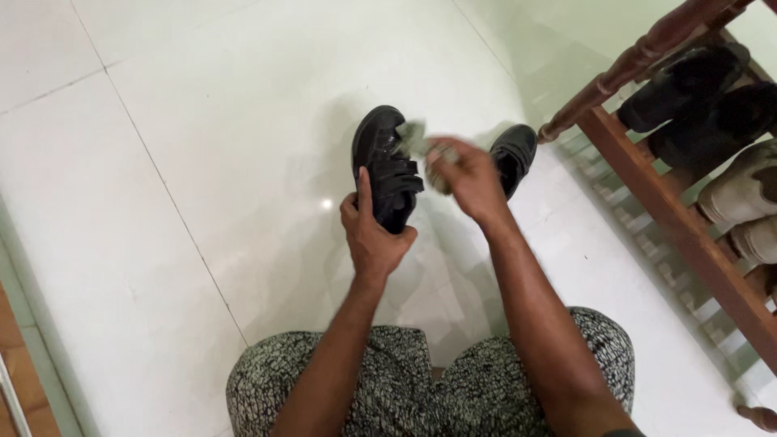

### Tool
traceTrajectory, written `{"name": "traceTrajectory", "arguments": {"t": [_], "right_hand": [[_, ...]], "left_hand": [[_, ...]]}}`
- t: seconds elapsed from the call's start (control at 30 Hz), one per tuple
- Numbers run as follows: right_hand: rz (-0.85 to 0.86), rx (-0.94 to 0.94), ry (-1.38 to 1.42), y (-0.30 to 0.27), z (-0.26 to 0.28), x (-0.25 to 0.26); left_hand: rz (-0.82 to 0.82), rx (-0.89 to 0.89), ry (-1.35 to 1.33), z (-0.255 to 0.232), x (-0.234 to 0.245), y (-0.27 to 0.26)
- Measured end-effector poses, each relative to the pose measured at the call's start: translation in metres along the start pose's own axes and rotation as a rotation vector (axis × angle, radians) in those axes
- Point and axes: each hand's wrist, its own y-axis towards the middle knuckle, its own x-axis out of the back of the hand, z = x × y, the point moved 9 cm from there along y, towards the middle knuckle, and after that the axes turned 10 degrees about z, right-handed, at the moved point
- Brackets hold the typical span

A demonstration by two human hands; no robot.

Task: The person sits on the floor and wipes a pair of black shoes with a cloth. They clean the left shoe first, then the right shoe, rubbing the cloth over the uppers and sides.

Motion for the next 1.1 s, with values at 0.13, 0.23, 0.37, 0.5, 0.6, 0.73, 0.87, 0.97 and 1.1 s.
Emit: {"name": "traceTrajectory", "arguments": {"t": [0.13, 0.23, 0.37, 0.5, 0.6, 0.73, 0.87, 0.97, 1.1], "right_hand": [[-0.077, 0.607, -0.019, -0.025, 0.057, 0.002], [-0.001, 0.731, -0.448, -0.036, 0.065, -0.036], [-0.093, 0.816, -0.602, -0.033, 0.053, -0.043], [-0.392, 0.452, -0.349, -0.007, 0.013, 0.012], [-0.494, 0.523, -0.096, -0.012, 0.007, 0.031], [-0.243, 0.719, -0.252, -0.01, 0.029, -0.002], [0.084, 0.658, -0.707, 0.003, 0.01, -0.071], [0.159, 0.508, -0.673, 0.008, -0.029, -0.095], [0.013, 0.364, -0.686, 0.025, -0.062, -0.08]], "left_hand": [[-0.069, -0.053, -0.067, -0.02, 0.0, -0.006], [-0.151, -0.101, -0.034, -0.028, 0.009, -0.011], [-0.233, -0.082, 0.11, -0.025, 0.023, -0.011], [-0.155, -0.011, 0.14, -0.017, 0.018, -0.005], [-0.171, -0.031, 0.182, -0.02, 0.016, -0.006], [-0.178, -0.066, 0.163, -0.019, 0.011, -0.005], [-0.17, -0.015, 0.224, -0.002, 0.005, -0.006], [0.062, 0.109, 0.488, 0.022, -0.019, 0.002], [0.295, 0.274, 0.265, 0.055, -0.042, 0.003]]}}
